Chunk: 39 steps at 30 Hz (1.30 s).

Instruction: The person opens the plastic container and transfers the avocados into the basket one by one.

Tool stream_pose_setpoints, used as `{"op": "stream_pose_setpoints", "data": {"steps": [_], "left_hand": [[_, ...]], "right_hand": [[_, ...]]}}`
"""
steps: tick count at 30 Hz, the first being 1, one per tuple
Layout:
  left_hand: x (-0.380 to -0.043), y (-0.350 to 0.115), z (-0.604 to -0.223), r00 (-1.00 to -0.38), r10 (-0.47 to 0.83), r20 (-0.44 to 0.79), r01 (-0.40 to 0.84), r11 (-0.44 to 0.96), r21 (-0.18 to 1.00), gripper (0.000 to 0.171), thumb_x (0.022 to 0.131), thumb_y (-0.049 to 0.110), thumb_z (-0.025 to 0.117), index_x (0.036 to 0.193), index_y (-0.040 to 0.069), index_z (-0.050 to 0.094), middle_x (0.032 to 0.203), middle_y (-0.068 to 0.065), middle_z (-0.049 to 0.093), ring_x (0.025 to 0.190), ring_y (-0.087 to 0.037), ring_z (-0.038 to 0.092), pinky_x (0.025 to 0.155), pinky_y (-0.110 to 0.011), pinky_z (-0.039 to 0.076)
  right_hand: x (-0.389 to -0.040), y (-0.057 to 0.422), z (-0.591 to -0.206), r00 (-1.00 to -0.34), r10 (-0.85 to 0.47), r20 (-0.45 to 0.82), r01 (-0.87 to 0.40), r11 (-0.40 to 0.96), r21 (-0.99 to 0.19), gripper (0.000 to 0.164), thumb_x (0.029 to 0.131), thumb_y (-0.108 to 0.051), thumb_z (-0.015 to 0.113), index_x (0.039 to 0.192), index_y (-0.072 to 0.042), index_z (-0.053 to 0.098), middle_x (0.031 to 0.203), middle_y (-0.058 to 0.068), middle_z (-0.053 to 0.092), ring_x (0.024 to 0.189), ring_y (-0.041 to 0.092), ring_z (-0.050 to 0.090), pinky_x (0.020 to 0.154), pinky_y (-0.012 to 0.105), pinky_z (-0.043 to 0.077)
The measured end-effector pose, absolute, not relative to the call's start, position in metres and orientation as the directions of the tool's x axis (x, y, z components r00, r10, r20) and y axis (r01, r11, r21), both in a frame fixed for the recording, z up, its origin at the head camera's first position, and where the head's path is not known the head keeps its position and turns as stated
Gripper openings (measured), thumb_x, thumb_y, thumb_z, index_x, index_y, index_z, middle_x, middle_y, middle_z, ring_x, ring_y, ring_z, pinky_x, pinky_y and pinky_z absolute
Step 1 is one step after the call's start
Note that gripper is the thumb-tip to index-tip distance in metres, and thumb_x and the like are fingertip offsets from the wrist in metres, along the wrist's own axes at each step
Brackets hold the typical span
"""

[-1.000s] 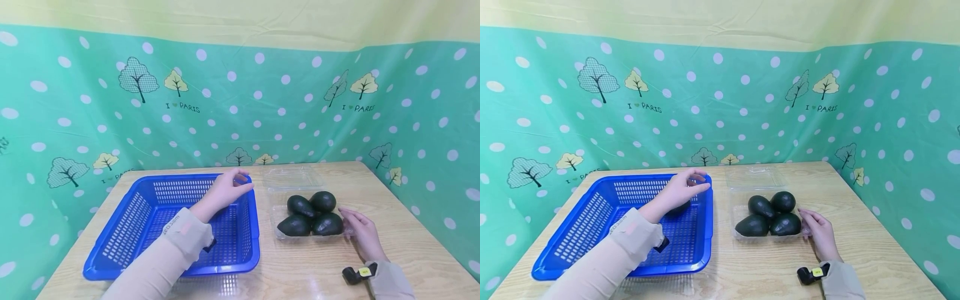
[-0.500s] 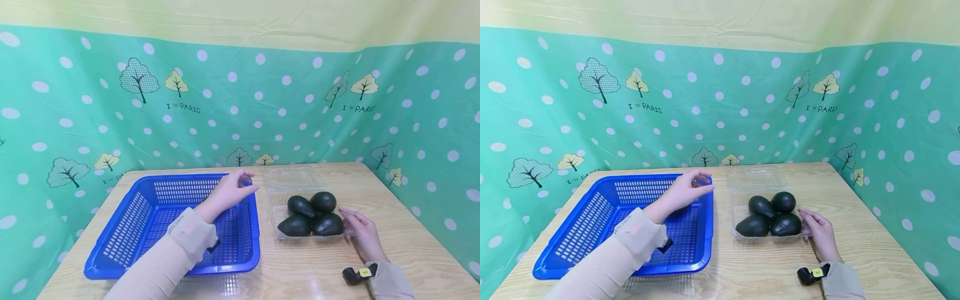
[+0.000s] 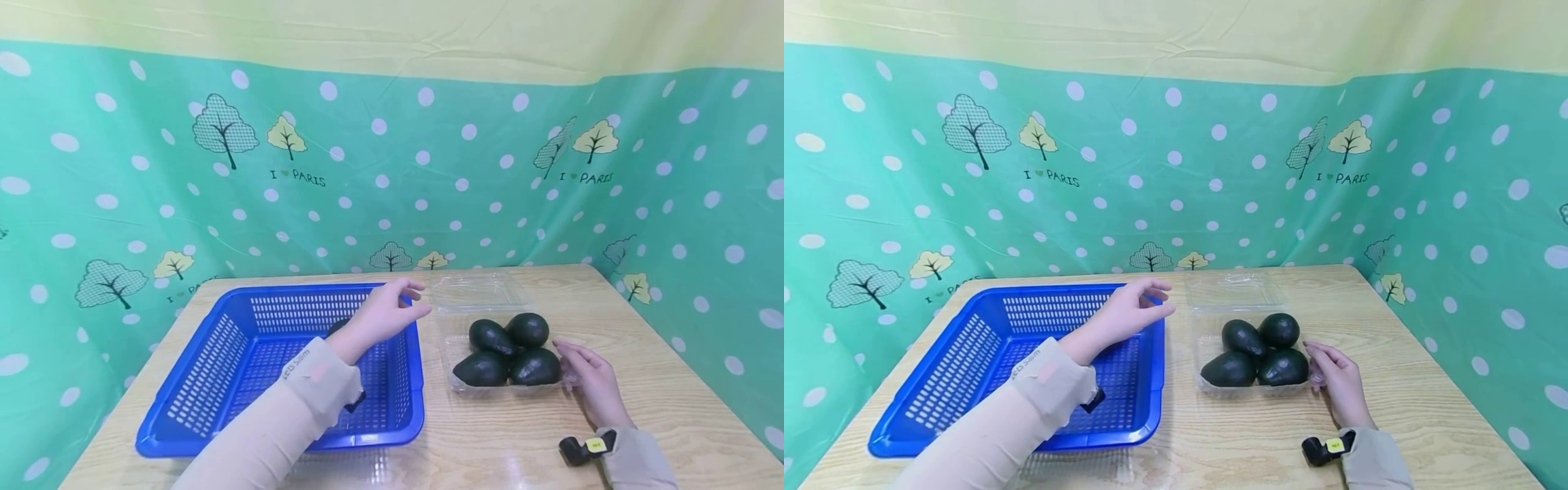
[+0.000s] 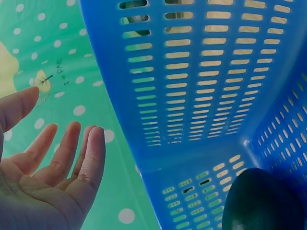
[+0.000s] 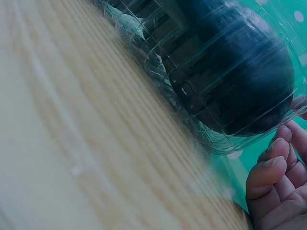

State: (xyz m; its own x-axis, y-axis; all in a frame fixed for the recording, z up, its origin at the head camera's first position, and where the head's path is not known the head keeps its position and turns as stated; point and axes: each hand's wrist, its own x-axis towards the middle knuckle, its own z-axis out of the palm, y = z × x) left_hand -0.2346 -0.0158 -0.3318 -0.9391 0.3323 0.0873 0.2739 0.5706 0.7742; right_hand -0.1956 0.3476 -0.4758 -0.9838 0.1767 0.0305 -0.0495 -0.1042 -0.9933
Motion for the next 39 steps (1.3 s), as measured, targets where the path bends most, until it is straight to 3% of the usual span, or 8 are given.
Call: {"op": "stream_pose_setpoints", "data": {"steps": [39], "left_hand": [[-0.228,0.019,-0.332,-0.896,0.444,0.025,0.304,0.571,0.762,0.044,0.093,0.033,0.067,0.131,0.012,0.061,0.127,-0.009,0.066,0.112,-0.027,0.065,0.088,-0.038,0.056]], "right_hand": [[-0.197,0.350,-0.478,-0.985,0.171,0.020,-0.034,-0.080,-0.996,0.016,0.100,-0.024,0.061,0.100,-0.031,0.075,0.073,-0.012,0.058,0.056,0.003,0.051,0.049,0.021,0.045]]}}
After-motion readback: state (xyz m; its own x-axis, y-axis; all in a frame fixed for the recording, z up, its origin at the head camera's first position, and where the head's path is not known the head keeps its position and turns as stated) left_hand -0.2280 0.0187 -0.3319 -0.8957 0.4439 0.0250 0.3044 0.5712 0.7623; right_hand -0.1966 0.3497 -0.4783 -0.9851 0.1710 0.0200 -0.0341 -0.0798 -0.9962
